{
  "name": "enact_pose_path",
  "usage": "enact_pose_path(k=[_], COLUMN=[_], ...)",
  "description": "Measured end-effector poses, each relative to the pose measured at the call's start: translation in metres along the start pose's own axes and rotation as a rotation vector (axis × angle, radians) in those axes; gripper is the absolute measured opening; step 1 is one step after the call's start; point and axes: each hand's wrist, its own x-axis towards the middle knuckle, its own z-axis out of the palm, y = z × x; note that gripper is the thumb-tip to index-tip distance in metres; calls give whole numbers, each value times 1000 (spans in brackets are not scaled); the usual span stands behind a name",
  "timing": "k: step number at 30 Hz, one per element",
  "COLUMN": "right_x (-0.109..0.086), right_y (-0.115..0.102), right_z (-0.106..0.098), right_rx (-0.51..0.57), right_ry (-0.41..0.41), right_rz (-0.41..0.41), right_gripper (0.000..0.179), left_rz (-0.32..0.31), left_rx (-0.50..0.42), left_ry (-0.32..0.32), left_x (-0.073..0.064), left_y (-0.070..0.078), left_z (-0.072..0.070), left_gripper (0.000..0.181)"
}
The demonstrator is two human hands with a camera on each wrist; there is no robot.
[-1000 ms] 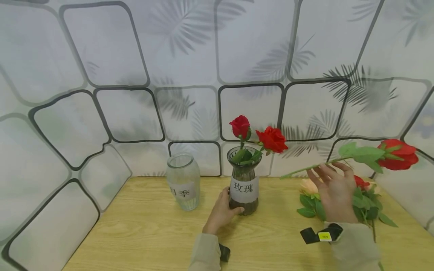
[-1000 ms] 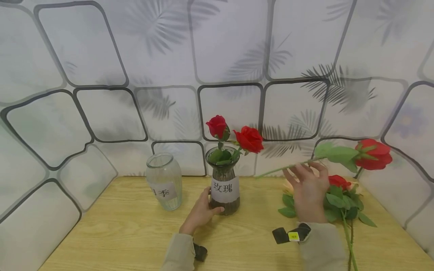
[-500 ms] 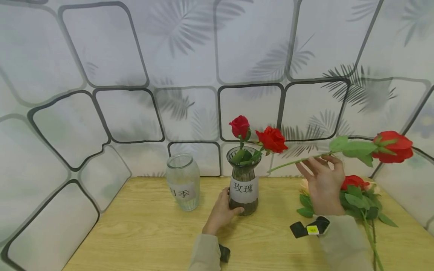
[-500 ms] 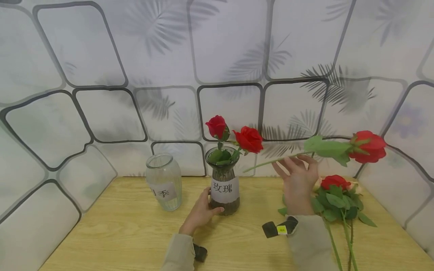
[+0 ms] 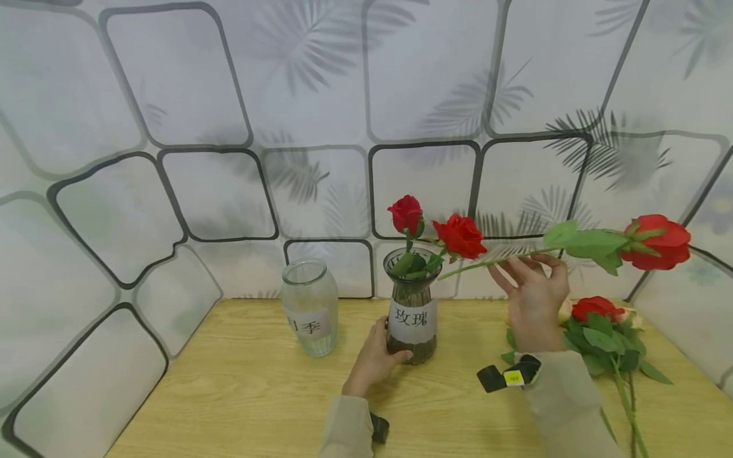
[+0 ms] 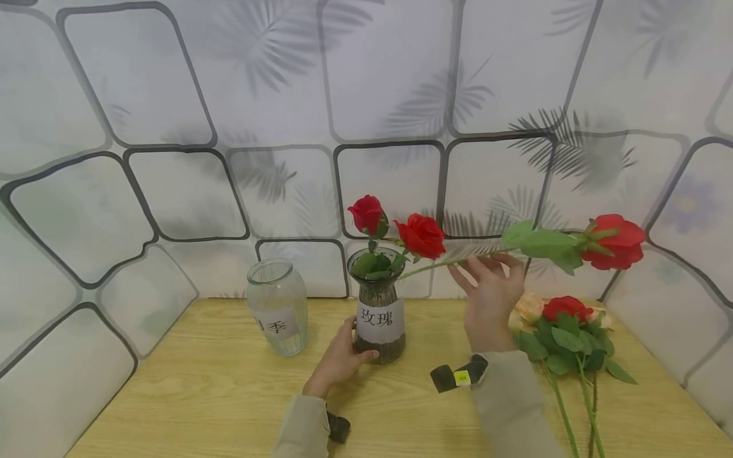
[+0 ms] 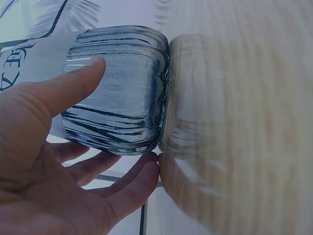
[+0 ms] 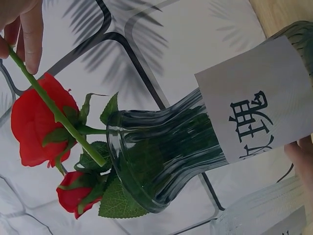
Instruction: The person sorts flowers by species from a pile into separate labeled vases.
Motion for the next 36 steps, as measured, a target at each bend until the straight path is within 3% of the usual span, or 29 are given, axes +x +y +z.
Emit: enact_pose_path(k=[11, 17, 24, 31, 36], right_x=[-3, -3, -6, -5, -3], right_y=[10, 18, 35, 49, 56], right_z=[9, 14, 18, 23, 26], right_rx=[-84, -124, -369, -522, -742], right_ry=[-40, -83, -169, -251, -336], right_rz=[-57, -109, -237, -271, -329], right_gripper=[32, 13, 27, 35, 32], left_rz=[5, 6, -1, 0, 13], left_rx=[0, -8, -11, -3, -2], left_ry=[-1, 0, -2, -5, -2], left_x=[1, 0, -1, 0, 0], left_y=[0, 0, -1, -3, -3], left_z=[0, -1, -1, 0, 0], left_gripper=[81, 81, 82, 82, 82])
